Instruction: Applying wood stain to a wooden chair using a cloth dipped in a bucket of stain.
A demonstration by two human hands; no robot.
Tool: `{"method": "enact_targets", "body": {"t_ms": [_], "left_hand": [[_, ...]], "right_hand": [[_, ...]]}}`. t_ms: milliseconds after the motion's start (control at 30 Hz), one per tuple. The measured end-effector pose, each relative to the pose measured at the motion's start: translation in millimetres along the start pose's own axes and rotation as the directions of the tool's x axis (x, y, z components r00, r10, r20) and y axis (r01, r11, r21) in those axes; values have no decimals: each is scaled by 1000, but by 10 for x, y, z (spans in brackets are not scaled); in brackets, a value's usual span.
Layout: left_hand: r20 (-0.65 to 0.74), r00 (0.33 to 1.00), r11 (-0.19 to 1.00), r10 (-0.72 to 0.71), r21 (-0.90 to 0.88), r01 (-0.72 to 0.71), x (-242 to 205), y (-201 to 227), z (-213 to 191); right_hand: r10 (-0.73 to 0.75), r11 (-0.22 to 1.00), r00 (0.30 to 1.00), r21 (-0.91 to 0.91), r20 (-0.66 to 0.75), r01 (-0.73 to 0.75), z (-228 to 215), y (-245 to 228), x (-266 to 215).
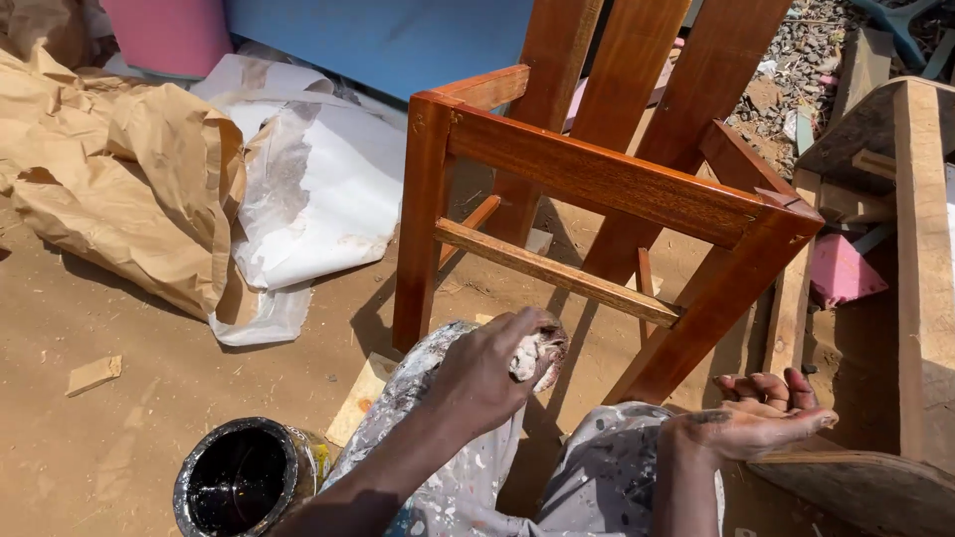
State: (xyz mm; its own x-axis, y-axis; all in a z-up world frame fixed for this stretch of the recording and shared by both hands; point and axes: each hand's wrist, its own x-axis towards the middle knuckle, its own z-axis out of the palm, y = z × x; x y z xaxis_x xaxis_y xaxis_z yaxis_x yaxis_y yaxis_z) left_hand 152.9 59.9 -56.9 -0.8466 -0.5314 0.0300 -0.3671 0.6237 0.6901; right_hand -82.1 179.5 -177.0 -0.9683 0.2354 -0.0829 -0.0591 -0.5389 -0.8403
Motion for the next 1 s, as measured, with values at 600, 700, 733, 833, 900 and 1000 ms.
{"method": "enact_targets", "body": {"t_ms": [600, 700, 733, 833, 900, 1000], "left_hand": [[-145, 388, 406, -910, -124, 905, -2829, -3425, 167], [-204, 352, 394, -913, -225, 891, -2741, -3981, 506], [-169, 344, 358, -924, -66, 931, -2674, -4048, 539], [-148, 423, 388, -894, 219, 895, -2675, -4208, 577], [-134, 517, 451, -846, 339, 826, -2739, -4194, 630], [149, 570, 548, -808, 546, 634, -2737, -3797, 337]], "right_hand": [[920, 388, -335, -600, 203, 699, 618, 979, -3867], [886, 453, -352, -721, 301, 524, 858, 527, -3828], [890, 450, -316, -743, 329, 495, 878, 526, -3766], [901, 433, -235, -773, 364, 463, 904, 628, -3615], [913, 407, -183, -789, 365, 460, 892, 627, -3532], [924, 383, -173, -800, 342, 462, 969, 663, -3547]]}}
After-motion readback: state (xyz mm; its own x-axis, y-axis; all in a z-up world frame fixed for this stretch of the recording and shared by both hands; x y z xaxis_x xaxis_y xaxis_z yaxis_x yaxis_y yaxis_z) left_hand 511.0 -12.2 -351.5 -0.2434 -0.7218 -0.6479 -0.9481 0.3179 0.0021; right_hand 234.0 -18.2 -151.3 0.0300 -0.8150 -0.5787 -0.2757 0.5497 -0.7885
